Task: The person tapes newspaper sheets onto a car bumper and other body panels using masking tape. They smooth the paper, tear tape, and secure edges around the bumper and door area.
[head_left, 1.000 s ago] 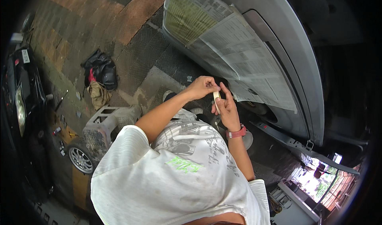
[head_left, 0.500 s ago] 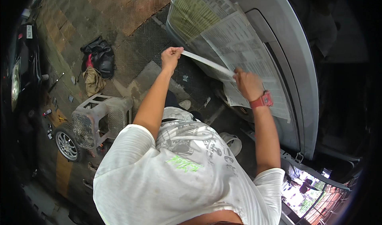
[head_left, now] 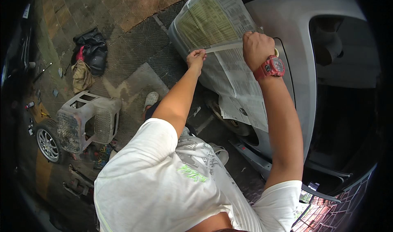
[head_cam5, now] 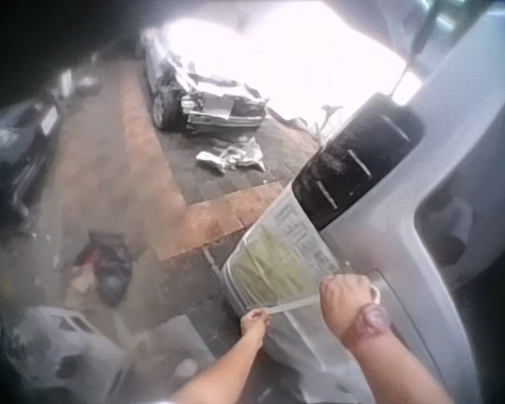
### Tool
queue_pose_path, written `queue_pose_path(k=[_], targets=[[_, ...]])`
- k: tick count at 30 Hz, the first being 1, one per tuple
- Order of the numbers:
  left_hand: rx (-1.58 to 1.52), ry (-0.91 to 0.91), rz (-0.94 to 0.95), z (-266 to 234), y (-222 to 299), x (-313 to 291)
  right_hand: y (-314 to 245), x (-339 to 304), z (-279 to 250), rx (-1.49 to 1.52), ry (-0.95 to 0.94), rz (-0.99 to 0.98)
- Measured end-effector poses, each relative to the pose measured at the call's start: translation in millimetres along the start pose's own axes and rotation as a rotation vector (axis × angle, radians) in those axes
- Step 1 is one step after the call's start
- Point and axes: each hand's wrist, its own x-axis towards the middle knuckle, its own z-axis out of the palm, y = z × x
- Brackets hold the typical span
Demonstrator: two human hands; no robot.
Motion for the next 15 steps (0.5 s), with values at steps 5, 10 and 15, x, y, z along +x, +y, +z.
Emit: queue_pose_path(k=[5,10,15], targets=[[0.048,0.101,-0.028,19,4,16,1,28,0,-0.009,-0.061,0.077],[0.109,0.119,-0.066,28,4,21,2,41,7,0.016,-0.088,0.148],[0.102,0.117,-0.099,34,2,21,0,44,4,0.042,-0.148,0.206]])
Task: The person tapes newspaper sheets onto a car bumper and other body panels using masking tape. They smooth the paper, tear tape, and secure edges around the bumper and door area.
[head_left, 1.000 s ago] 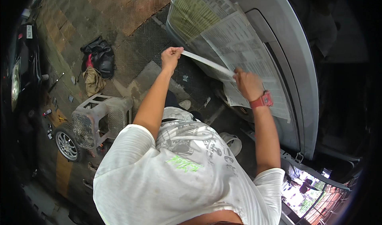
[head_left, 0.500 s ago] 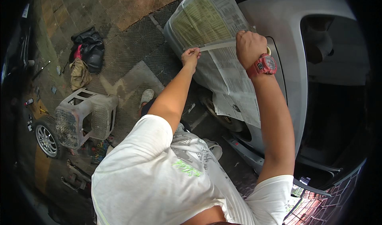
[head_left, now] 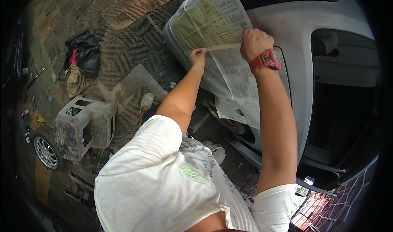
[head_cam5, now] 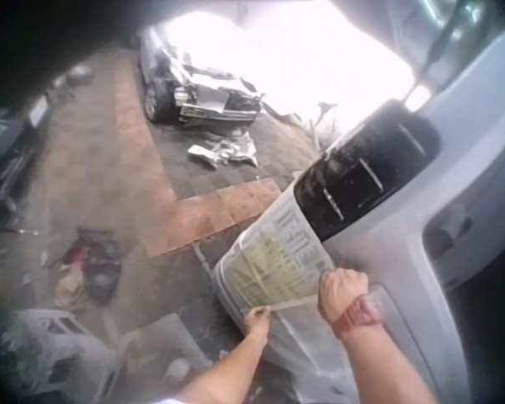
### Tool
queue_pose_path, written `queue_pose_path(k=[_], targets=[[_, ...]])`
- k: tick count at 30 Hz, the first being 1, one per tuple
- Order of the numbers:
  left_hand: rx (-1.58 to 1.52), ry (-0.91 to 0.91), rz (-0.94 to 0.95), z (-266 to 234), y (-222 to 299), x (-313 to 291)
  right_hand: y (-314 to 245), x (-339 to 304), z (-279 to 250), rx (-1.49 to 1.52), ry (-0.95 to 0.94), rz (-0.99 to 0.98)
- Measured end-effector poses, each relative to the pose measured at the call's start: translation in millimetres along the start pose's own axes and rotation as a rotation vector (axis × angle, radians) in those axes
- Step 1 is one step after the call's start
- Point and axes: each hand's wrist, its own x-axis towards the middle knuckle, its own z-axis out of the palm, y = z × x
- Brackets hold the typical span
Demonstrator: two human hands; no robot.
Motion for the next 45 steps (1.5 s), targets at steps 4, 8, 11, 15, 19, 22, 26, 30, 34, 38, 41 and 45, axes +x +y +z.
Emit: queue_pose_path(k=[4,8,11,15,19,22,26,30,34,38,41,45], targets=[[0.011,0.334,-0.082,15,-11,10,-5,6,-4,-0.004,-0.028,0.006],[0.076,0.264,0.032,28,9,-14,-5,10,-11,0.002,-0.064,0.025],[0.116,0.210,0.088,60,-7,-41,1,0,-5,0.003,-0.071,0.042],[0.229,0.048,0.148,88,17,-87,-1,4,-6,0.000,-0.052,0.017],[0.343,-0.078,0.181,105,44,-125,-2,-4,-2,0.002,-0.030,0.011],[0.358,-0.051,0.204,111,36,-114,-3,-13,5,0.050,0.053,0.004],[0.335,-0.067,0.163,112,32,-111,-8,-29,18,0.195,0.086,0.203],[0.357,-0.069,0.120,105,44,-124,-11,-59,-2,0.495,0.345,0.381],[0.336,-0.048,0.161,120,59,-137,-4,-114,-13,0.905,0.405,0.450],[0.454,-0.115,0.225,136,78,-173,14,-183,2,1.082,0.360,0.581],[0.418,-0.234,0.341,135,87,-196,24,-233,18,1.029,0.206,0.655],[0.440,-0.483,0.627,84,53,-198,4,-316,61,1.162,0.093,0.833]])
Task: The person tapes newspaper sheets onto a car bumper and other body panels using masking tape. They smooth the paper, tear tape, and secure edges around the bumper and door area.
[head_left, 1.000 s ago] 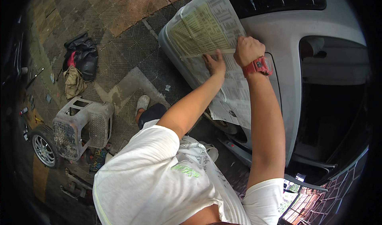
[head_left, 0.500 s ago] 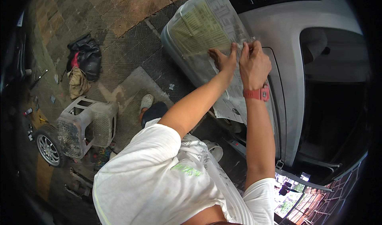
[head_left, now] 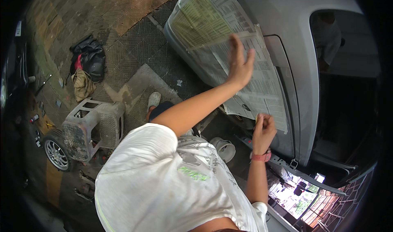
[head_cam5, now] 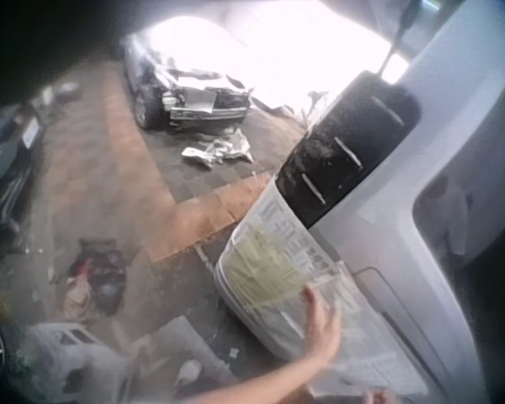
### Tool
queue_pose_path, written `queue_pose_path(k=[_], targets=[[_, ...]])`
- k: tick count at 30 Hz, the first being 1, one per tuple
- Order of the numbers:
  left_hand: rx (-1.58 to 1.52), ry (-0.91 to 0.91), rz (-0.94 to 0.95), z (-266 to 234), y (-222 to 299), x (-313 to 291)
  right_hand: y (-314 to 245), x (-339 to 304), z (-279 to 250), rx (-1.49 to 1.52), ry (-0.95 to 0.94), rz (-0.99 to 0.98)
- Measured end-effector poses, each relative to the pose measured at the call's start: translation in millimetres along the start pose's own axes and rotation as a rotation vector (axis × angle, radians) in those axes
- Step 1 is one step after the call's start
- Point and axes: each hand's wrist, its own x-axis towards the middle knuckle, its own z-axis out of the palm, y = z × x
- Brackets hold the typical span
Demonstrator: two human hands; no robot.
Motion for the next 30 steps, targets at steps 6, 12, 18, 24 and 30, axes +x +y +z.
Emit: queue_pose_path(k=[6,12,18,24,30], targets=[[-0.031,0.367,-0.583,-87,-236,17,107,-117,22,-0.070,-0.063,0.167],[-0.308,0.322,-1.002,-150,-335,52,229,-328,0,-0.387,-0.344,0.444],[-0.368,0.204,-0.911,-166,-319,86,248,-458,-1,-0.519,-0.517,0.976],[-0.588,0.396,-0.890,-158,-323,112,230,-464,14,-0.393,-0.511,1.034],[-0.566,0.405,-0.800,-146,-323,107,225,-461,19,-0.350,-0.507,1.024]])
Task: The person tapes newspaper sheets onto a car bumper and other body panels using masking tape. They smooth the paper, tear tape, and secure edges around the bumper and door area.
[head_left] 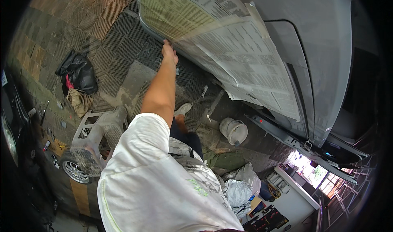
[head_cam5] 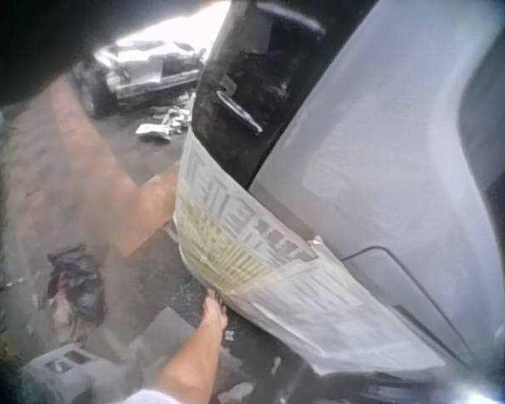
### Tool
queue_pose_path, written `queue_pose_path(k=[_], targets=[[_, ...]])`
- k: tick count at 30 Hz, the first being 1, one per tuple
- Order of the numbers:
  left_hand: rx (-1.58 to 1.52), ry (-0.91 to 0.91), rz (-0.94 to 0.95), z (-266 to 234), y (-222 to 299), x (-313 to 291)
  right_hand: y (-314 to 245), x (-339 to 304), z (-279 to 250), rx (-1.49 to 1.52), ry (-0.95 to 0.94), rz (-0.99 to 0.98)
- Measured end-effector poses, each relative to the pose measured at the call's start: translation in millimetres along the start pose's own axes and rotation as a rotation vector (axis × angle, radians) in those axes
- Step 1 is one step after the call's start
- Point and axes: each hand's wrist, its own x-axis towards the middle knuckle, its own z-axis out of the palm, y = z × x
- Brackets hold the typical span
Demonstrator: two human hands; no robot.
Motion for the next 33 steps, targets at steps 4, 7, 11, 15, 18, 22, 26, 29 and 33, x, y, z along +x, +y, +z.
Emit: queue_pose_path(k=[4,7,11,15,18,22,26,29,33], targets=[[0.086,-0.068,0.086,12,-7,-14,-1,2,-3,0.002,-0.012,-0.019],[0.102,-0.142,0.143,26,-9,-34,-1,14,-9,-0.020,-0.018,-0.051],[0.233,-0.084,0.151,56,-19,-74,7,17,-11,-0.041,-0.018,-0.098],[0.101,-0.151,0.160,60,-11,-70,16,47,-34,-0.096,0.040,-0.268],[-0.002,-0.206,0.028,79,11,-124,14,49,-23,-0.142,0.131,-0.313],[0.087,-0.315,0.168,97,44,-166,-55,59,-43,-0.018,0.321,-0.294],[0.199,-0.317,0.274,107,49,-184,-76,74,-35,0.142,0.384,-0.396],[0.263,-0.310,0.272,105,50,-177,-85,90,-38,0.191,0.333,-0.405],[0.268,-0.321,0.171,69,39,-180,-95,110,-59,0.440,0.178,-0.397]])
